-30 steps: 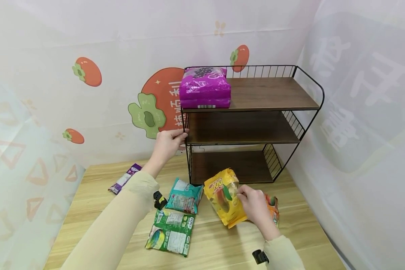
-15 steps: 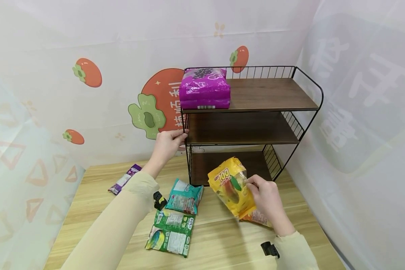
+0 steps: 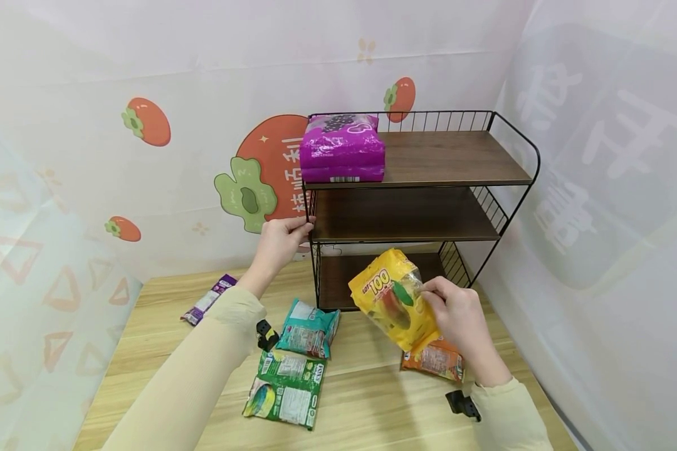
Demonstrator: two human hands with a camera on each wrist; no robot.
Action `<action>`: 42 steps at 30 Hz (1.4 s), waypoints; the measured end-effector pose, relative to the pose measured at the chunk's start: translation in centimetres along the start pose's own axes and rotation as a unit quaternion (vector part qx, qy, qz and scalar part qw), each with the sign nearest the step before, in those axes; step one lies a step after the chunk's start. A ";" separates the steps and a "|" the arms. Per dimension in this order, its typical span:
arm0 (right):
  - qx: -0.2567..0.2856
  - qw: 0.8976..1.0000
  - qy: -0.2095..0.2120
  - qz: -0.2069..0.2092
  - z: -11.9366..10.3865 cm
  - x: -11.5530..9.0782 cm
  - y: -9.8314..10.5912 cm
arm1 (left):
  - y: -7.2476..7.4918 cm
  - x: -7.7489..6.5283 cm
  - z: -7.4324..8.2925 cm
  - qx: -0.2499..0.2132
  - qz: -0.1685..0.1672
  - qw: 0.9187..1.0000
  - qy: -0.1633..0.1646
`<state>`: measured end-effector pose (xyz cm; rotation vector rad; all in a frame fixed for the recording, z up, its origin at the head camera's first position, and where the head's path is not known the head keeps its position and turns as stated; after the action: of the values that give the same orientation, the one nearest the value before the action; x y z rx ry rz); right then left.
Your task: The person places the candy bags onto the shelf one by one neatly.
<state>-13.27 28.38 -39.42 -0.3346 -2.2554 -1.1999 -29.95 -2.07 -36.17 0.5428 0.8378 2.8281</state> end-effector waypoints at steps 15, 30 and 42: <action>-0.008 1.000 -0.016 0.018 -0.3 1.1 1.7 | 0.1 0.0 0.0 0.034 0.006 0.999 -0.008; 0.021 0.998 -0.038 0.036 -0.8 1.7 2.5 | 0.1 0.0 0.0 0.031 0.009 0.999 -0.012; 0.081 0.993 -0.055 0.073 -0.5 2.2 3.6 | 0.0 0.0 0.0 0.007 0.010 1.000 -0.002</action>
<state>-13.25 29.94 -35.43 -0.5028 -2.3585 -0.9381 -29.93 -2.08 -36.20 0.5604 0.8560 2.8403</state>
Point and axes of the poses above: each hand's wrist, its own x-axis towards the middle knuckle, its own y-axis out of the back of the hand, z = x × y, the point moved 2 cm from there along x, towards the middle knuckle
